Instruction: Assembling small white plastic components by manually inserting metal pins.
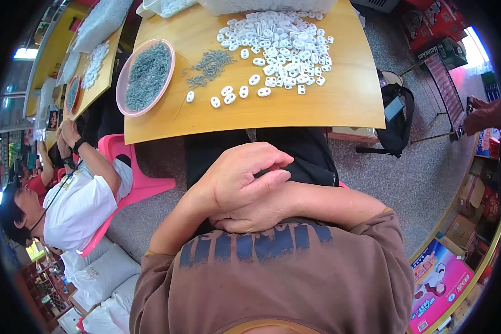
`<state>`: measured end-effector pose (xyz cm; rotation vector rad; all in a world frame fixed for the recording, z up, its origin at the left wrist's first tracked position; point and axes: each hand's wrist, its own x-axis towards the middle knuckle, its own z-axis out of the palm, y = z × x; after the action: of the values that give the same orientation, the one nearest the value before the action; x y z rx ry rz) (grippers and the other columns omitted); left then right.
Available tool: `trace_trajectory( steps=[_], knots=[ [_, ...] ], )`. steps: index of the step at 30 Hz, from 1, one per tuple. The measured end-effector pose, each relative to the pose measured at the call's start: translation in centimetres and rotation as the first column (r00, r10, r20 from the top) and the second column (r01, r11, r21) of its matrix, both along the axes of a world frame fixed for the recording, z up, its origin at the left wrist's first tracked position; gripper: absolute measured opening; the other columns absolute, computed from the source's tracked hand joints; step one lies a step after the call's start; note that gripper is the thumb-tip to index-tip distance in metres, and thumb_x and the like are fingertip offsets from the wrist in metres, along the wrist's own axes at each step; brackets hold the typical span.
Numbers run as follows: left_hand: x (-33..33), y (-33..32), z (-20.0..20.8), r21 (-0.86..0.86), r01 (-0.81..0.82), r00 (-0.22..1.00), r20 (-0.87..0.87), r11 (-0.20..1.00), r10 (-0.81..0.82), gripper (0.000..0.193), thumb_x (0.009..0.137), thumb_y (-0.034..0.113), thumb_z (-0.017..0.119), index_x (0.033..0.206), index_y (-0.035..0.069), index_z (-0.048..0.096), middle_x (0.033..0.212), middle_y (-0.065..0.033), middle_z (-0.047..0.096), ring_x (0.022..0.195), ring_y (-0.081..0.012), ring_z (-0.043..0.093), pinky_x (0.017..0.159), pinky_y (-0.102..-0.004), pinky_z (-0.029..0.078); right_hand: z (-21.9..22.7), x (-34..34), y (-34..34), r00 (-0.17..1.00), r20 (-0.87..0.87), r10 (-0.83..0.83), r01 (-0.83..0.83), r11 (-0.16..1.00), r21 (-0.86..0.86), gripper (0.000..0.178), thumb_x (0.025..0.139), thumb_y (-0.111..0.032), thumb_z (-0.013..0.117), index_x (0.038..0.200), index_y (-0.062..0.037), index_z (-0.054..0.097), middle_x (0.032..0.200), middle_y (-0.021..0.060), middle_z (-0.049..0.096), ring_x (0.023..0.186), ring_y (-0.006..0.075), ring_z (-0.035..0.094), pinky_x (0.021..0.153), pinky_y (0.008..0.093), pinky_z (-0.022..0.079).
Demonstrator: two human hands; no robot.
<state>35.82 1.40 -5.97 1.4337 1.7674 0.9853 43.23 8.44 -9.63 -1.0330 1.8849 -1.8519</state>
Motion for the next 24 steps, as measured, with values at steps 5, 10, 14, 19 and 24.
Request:
trace_trajectory(
  steps=[5, 10, 14, 19, 24],
  knots=[
    [0.3, -0.7, -0.2, 0.013, -0.02, 1.0, 0.017, 1.0, 0.019, 0.021, 0.075, 0.011, 0.052, 0.091, -0.002, 0.058, 0.081, -0.0117, 0.057, 0.075, -0.0217, 0.057, 0.067, -0.0278, 0.045, -0.8, 0.4, -0.7, 0.999, -0.026, 0.044, -0.043, 0.999, 0.028, 0.023, 0.085, -0.013, 0.035, 0.093, -0.0007, 0.054, 0.09, 0.0099, 0.054, 0.089, 0.0202, 0.051, 0.08, 0.0318, 0.038],
    [0.5, -1.6, -0.7, 0.019, -0.062, 0.995, 0.08, 0.998, 0.061, 0.021, 0.076, 0.011, 0.052, 0.091, -0.002, 0.058, 0.081, -0.0118, 0.057, 0.075, -0.0213, 0.057, 0.066, -0.0271, 0.044, -1.4, 0.3, -1.6, 0.992, -0.055, 0.112, -0.107, 0.991, 0.08, 0.024, 0.085, -0.014, 0.035, 0.095, -0.0008, 0.053, 0.091, 0.0108, 0.054, 0.09, 0.0208, 0.052, 0.079, 0.0315, 0.039],
    [0.1, -2.3, -1.1, 0.046, -0.083, 0.994, 0.077, 0.995, 0.079, 0.021, 0.076, 0.012, 0.051, 0.091, -0.002, 0.058, 0.082, -0.0119, 0.057, 0.075, -0.0211, 0.057, 0.067, -0.0268, 0.044, -1.2, -0.2, -2.0, 0.99, -0.045, 0.131, -0.127, 0.989, 0.081, 0.023, 0.084, -0.012, 0.037, 0.092, 0.0003, 0.054, 0.089, 0.0115, 0.054, 0.087, 0.0217, 0.052, 0.076, 0.032, 0.04],
    [-0.2, -2.7, -1.2, 0.063, -0.096, 0.992, 0.084, 0.993, 0.09, 0.022, 0.077, 0.013, 0.051, 0.091, -0.002, 0.058, 0.082, -0.0123, 0.057, 0.076, -0.0214, 0.057, 0.067, -0.027, 0.044, 0.5, -0.8, -1.6, 0.99, 0.05, 0.131, -0.136, 0.983, 0.125, 0.021, 0.082, -0.01, 0.039, 0.087, 0.0016, 0.055, 0.085, 0.0117, 0.055, 0.083, 0.0227, 0.053, 0.074, 0.0324, 0.041],
    [-0.3, -2.6, -0.9, 0.064, -0.062, 0.996, 0.075, 0.996, 0.057, 0.023, 0.077, 0.014, 0.05, 0.091, -0.002, 0.058, 0.082, -0.0126, 0.057, 0.076, -0.0217, 0.057, 0.067, -0.0274, 0.044, 0.4, -0.4, -1.8, 0.996, 0.047, 0.071, -0.075, 0.995, 0.069, 0.021, 0.081, -0.01, 0.039, 0.086, 0.0018, 0.056, 0.084, 0.0119, 0.056, 0.081, 0.0226, 0.054, 0.073, 0.0325, 0.041]
  ],
)
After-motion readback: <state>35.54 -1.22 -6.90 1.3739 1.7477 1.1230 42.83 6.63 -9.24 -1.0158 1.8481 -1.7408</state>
